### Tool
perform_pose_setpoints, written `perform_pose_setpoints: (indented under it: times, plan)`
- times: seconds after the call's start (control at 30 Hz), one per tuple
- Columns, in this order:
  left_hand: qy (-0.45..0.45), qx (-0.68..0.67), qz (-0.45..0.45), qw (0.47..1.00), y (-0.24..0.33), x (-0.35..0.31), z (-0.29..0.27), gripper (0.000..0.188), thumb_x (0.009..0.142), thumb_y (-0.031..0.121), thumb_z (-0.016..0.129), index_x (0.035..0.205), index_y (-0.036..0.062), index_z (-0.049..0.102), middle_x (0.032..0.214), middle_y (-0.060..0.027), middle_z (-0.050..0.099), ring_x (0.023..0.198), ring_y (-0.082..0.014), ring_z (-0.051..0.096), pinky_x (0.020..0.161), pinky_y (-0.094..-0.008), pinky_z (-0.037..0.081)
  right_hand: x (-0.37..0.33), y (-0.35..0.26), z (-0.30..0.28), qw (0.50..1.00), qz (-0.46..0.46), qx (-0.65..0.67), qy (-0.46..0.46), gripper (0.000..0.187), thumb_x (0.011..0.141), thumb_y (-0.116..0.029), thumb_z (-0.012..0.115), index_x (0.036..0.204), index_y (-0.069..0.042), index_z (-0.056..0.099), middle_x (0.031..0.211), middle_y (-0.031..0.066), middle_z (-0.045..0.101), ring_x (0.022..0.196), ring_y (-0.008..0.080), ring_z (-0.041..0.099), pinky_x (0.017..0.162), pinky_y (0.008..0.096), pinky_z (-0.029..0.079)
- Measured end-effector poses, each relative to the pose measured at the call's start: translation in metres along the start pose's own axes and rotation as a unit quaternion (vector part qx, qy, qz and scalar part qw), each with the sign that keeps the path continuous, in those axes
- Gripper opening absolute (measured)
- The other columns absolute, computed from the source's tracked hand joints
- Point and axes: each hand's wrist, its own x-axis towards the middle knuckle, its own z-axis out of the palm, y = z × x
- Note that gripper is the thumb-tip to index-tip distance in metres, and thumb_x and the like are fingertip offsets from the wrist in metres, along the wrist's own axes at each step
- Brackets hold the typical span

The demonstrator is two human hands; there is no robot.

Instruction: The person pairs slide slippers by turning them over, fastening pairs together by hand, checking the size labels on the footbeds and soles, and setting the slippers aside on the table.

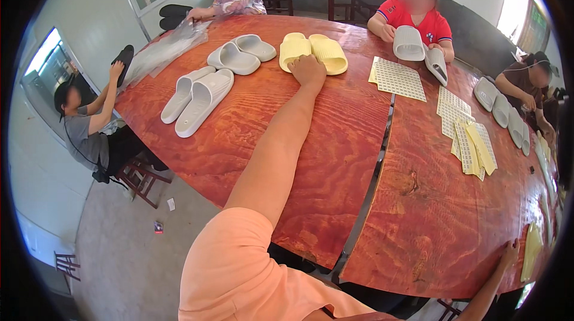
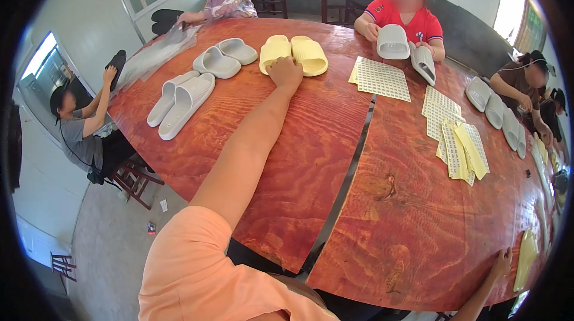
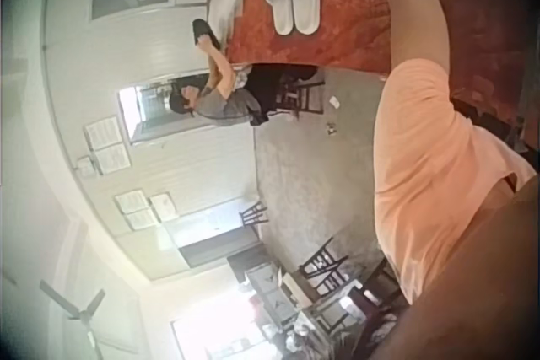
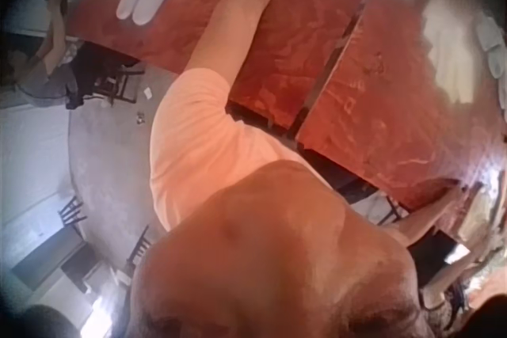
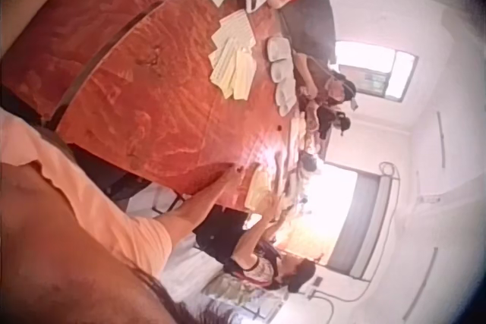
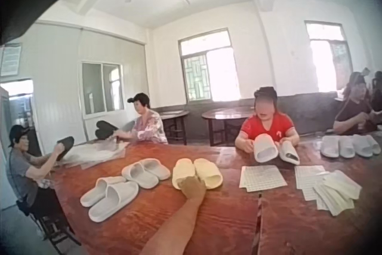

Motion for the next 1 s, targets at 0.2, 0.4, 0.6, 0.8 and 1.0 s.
perform_pose_setpoints:
  times: [0.2, 0.4, 0.6, 0.8, 1.0]
  plan:
    - [0.043, -0.030, -0.021, 0.998, -0.007, -0.010, -0.014, 0.021, 0.084, 0.022, 0.060, 0.093, 0.0120, 0.076, 0.096, -0.0094, 0.071, 0.096, -0.0266, 0.064, 0.093, -0.0444, 0.037, -0.008, -0.009, -0.011, 1.000, -0.010, -0.003, -0.002, 0.052, 0.089, -0.037, 0.057, 0.133, -0.010, 0.058, 0.133, 0.0099, 0.061, 0.115, 0.0295, 0.061, 0.098, 0.0391, 0.045]
    - [0.114, -0.213, 0.018, 0.970, -0.029, -0.032, -0.040, 0.020, 0.080, 0.016, 0.063, 0.094, 0.0095, 0.075, 0.094, -0.0111, 0.071, 0.095, -0.0280, 0.063, 0.093, -0.0427, 0.037, -0.012, -0.036, -0.009, 1.000, -0.022, -0.017, 0.001, 0.051, 0.090, -0.037, 0.056, 0.134, -0.011, 0.058, 0.135, 0.0101, 0.059, 0.115, 0.0322, 0.060, 0.099, 0.0405, 0.044]
    - [0.110, -0.304, 0.241, 0.915, -0.010, -0.081, -0.091, 0.017, 0.080, 0.011, 0.064, 0.095, 0.0074, 0.071, 0.088, -0.0099, 0.065, 0.094, -0.0286, 0.059, 0.093, -0.0440, 0.037, -0.009, -0.009, -0.016, 0.955, -0.197, -0.064, 0.210, 0.052, 0.092, -0.036, 0.057, 0.136, -0.011, 0.054, 0.135, 0.0138, 0.058, 0.119, 0.0337, 0.057, 0.101, 0.0413, 0.045]
    - [0.047, -0.308, 0.481, 0.819, -0.007, -0.151, -0.165, 0.019, 0.079, 0.006, 0.065, 0.098, 0.0084, 0.068, 0.092, -0.0078, 0.059, 0.094, -0.0276, 0.056, 0.101, -0.0482, 0.035, -0.120, -0.236, -0.054, 0.910, -0.356, 0.155, 0.144, 0.053, 0.083, -0.012, 0.066, 0.134, -0.003, 0.053, 0.136, 0.0183, 0.055, 0.126, 0.0349, 0.050, 0.108, 0.0416, 0.038]
    - [-0.034, -0.393, 0.533, 0.748, 0.027, -0.208, -0.191, 0.019, 0.079, 0.006, 0.066, 0.097, 0.0089, 0.068, 0.093, -0.0067, 0.061, 0.094, -0.0261, 0.058, 0.104, -0.0479, 0.035, -0.202, -0.392, -0.151, 0.845, -0.427, 0.295, 0.134, 0.057, 0.079, -0.012, 0.073, 0.132, -0.003, 0.054, 0.135, 0.0163, 0.054, 0.126, 0.0334, 0.049, 0.107, 0.0415, 0.038]
